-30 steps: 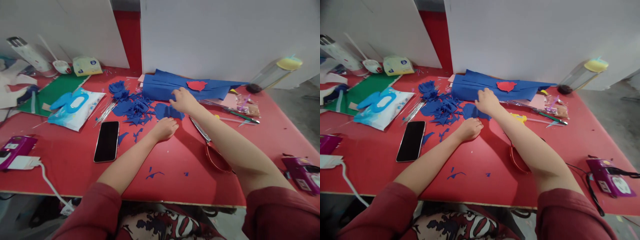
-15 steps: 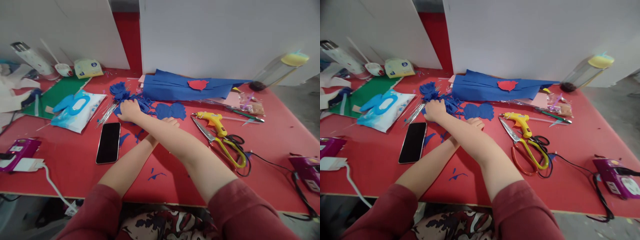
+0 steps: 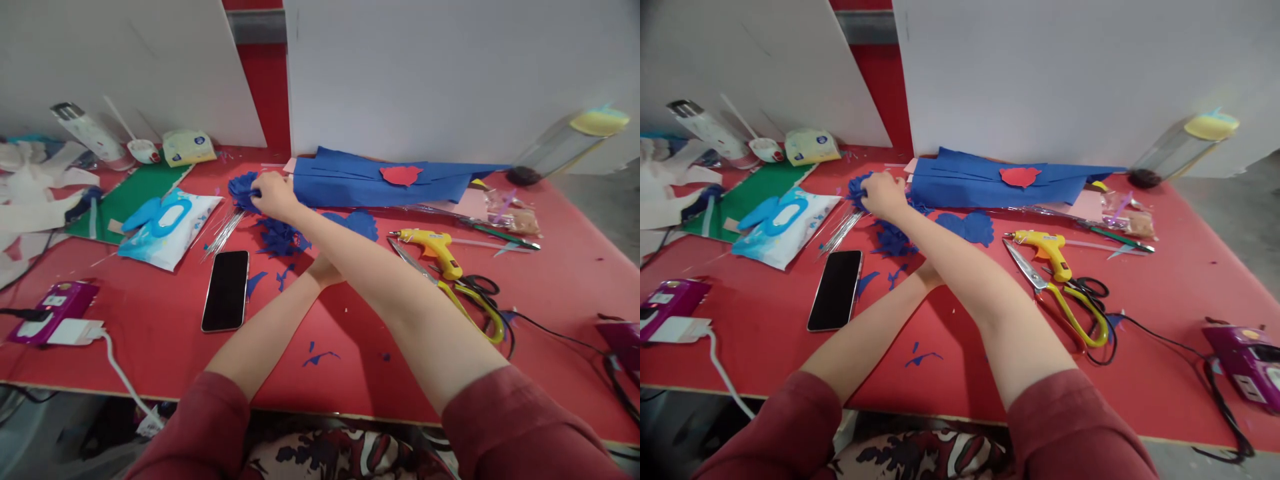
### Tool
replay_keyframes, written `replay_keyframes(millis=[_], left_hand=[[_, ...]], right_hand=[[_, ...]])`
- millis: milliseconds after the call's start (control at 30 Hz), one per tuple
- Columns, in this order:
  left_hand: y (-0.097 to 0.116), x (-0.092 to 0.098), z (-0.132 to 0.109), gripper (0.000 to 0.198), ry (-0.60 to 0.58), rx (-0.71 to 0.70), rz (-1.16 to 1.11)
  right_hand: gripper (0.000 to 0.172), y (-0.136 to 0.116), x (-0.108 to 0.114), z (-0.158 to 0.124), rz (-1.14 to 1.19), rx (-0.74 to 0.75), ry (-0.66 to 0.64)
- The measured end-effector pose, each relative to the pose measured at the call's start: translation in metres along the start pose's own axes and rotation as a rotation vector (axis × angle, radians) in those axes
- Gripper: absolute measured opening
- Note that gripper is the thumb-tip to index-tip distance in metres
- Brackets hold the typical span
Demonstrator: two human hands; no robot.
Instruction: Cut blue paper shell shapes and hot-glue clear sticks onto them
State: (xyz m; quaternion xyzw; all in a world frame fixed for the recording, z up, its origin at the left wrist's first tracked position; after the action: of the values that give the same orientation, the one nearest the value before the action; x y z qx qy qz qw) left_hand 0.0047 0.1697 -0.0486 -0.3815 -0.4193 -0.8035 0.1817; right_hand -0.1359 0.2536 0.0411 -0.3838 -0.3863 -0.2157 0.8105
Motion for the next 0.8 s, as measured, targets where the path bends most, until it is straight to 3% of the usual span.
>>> replay_keyframes(millis=[67,100,167,267,433,567,667,800], left_hand=[[0.001,-0.001,0.000,0.018,-0.004,-0.018,0.028],[0.003,-0.001,0.000,0.017,-0.002,-0.041,0.064],[0.004,0.002,0.000,0.015,0.022,-0.047,0.082],[0.002,0.010,-0.001,0.019,0.091,-0.020,0.034],[-0.020,0.025,0.003,0.027,0.246,0.122,-0.132],[-0.037,0.029,0.007,0.054,0.285,0.281,-0.343],[-0.039,0.006,-0.002,0.044,0.098,0.573,-0.827],[-0.010,-0.003,-0.012,0.025,-0.068,0.568,-0.830]], right_hand=[[0.025,0.015,0.027,0.002,0.120,-0.053,0.046],[0.026,0.031,0.044,0.000,0.384,-0.189,0.134],[0.019,0.062,0.065,-0.016,0.848,-0.443,0.212],[0.002,0.094,0.086,-0.057,1.193,-0.670,0.257],[0.009,0.131,0.102,-0.147,1.266,-0.926,0.345],[0.016,0.143,0.099,-0.204,1.203,-0.988,0.342],[0.027,0.143,0.093,-0.233,1.198,-0.992,0.337],[0.033,0.138,0.084,-0.257,1.189,-1.019,0.343]])
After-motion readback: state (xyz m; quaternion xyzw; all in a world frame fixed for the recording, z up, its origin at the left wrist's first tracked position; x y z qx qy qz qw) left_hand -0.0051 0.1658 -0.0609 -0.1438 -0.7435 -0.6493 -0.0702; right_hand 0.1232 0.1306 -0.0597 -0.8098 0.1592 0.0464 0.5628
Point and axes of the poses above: each hand's wrist, its own z-axis towards the middle knuckle, its own x-axis out of the back of the hand, y = z × x, the point moved 8 cm from there along z, towards the middle knuckle, and after that the axes turned 8 degrees about y, right-handed, at the moved point
